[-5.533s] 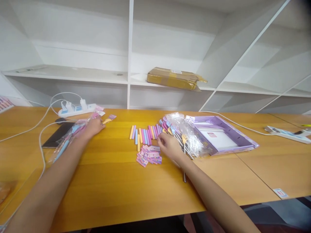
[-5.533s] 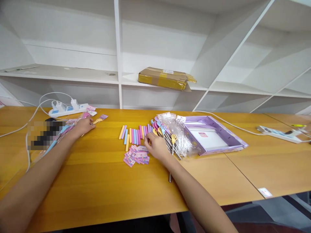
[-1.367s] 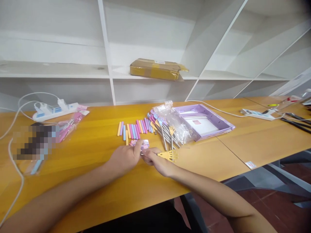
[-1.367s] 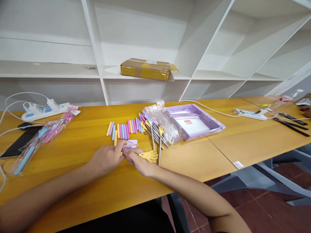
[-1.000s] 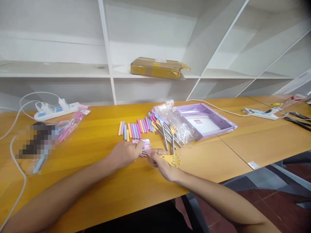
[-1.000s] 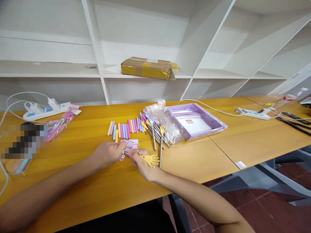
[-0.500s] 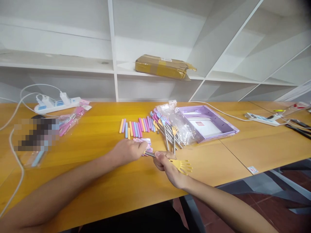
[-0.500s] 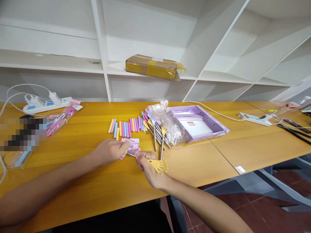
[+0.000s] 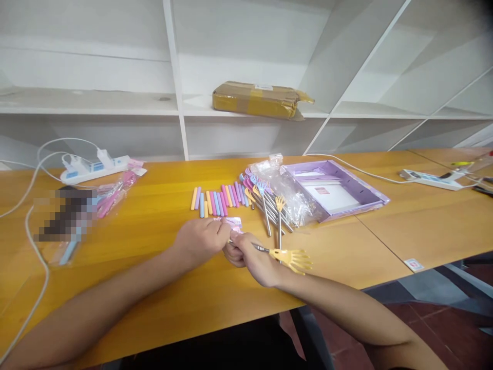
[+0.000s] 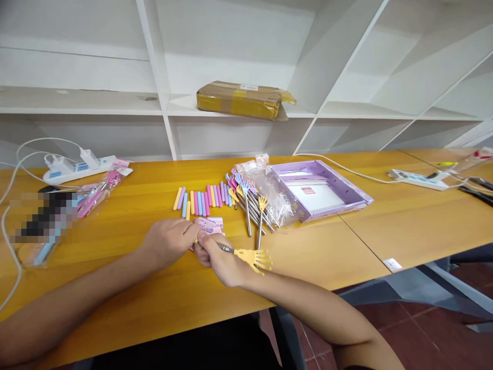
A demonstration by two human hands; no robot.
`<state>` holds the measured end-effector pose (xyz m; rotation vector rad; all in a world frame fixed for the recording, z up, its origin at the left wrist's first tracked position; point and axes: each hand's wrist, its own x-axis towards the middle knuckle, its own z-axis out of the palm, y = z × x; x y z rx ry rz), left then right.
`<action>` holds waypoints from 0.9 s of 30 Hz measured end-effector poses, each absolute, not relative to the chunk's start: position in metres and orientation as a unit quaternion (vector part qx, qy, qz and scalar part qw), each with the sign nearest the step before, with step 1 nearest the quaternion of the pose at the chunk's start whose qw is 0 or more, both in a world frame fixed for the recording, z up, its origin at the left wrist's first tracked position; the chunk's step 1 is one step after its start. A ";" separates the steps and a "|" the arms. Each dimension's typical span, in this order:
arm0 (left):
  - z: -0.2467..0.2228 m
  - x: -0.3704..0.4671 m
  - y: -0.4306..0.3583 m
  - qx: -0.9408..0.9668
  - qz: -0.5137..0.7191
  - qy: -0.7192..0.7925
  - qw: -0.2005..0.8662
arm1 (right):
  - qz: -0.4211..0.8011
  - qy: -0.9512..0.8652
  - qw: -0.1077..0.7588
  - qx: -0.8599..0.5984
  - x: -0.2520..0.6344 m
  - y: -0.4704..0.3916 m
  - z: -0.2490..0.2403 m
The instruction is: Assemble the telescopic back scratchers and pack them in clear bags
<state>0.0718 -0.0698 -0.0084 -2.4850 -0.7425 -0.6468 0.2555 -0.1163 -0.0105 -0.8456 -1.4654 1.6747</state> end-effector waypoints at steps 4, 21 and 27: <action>-0.020 0.069 -0.054 -0.919 -0.229 -0.248 0.204 | 0.686 -0.526 0.385 -0.323 0.247 -0.115 -0.008; -0.047 -0.022 0.058 -0.662 -0.245 -0.675 -0.212 | 0.411 -0.640 0.306 -0.573 0.390 -0.121 0.026; -0.085 -0.005 0.051 -0.677 -0.318 -0.635 -0.193 | 0.232 -0.655 0.317 -0.645 0.369 -0.033 -0.015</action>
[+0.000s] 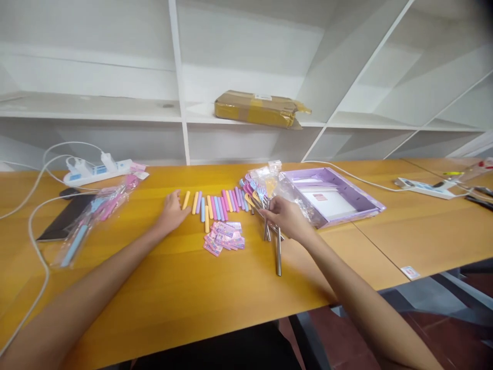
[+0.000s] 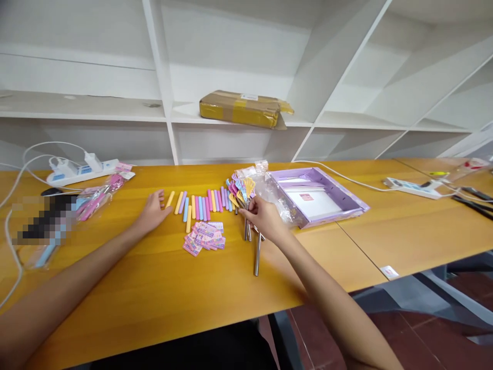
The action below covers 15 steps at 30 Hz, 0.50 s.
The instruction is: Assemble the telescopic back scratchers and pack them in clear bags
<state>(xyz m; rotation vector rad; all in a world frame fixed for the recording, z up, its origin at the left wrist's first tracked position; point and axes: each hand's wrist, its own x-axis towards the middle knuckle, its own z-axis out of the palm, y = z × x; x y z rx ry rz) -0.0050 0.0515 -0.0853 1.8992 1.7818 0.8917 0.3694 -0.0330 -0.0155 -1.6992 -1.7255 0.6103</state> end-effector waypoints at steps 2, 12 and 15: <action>-0.090 -0.003 0.041 0.695 0.326 0.620 0.160 | 0.130 -0.693 0.288 -0.648 0.364 -0.015 -0.031; -0.081 -0.002 0.024 0.789 0.309 0.520 0.112 | -0.093 -0.747 0.070 -0.654 0.362 -0.007 -0.069; -0.065 -0.035 0.044 0.770 0.318 0.553 0.019 | -0.095 -0.753 0.074 -0.647 0.361 -0.008 -0.071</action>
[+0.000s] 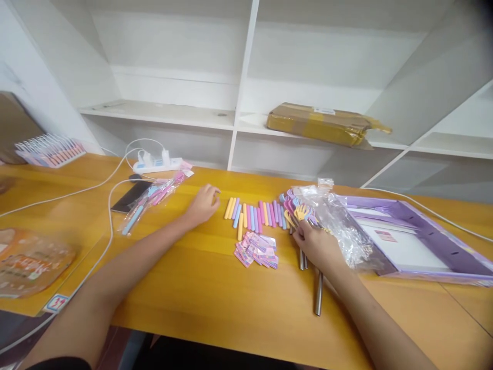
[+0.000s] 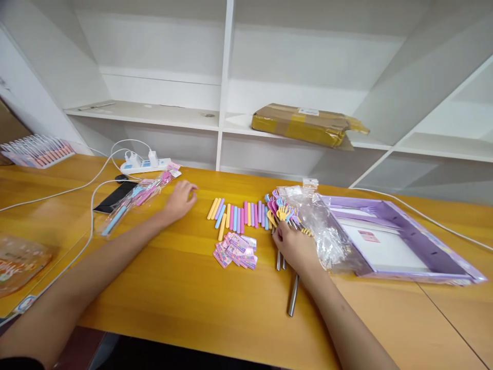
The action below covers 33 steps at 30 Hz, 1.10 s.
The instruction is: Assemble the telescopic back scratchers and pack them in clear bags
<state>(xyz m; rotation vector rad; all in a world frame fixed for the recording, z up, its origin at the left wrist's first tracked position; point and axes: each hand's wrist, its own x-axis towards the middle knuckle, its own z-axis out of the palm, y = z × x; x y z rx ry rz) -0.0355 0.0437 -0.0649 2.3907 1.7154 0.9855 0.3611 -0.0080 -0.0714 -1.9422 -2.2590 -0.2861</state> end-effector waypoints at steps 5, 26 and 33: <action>-0.051 -0.121 0.074 0.692 0.211 0.672 -0.157 | -0.104 -0.763 0.161 -0.617 0.365 -0.008 -0.079; -0.031 -0.153 0.082 0.665 0.247 0.705 -0.010 | -0.052 -0.729 0.426 -0.533 0.389 -0.009 -0.072; 0.015 -0.077 0.041 0.785 0.241 0.490 0.292 | 0.059 -0.777 0.397 -0.486 0.357 -0.030 -0.034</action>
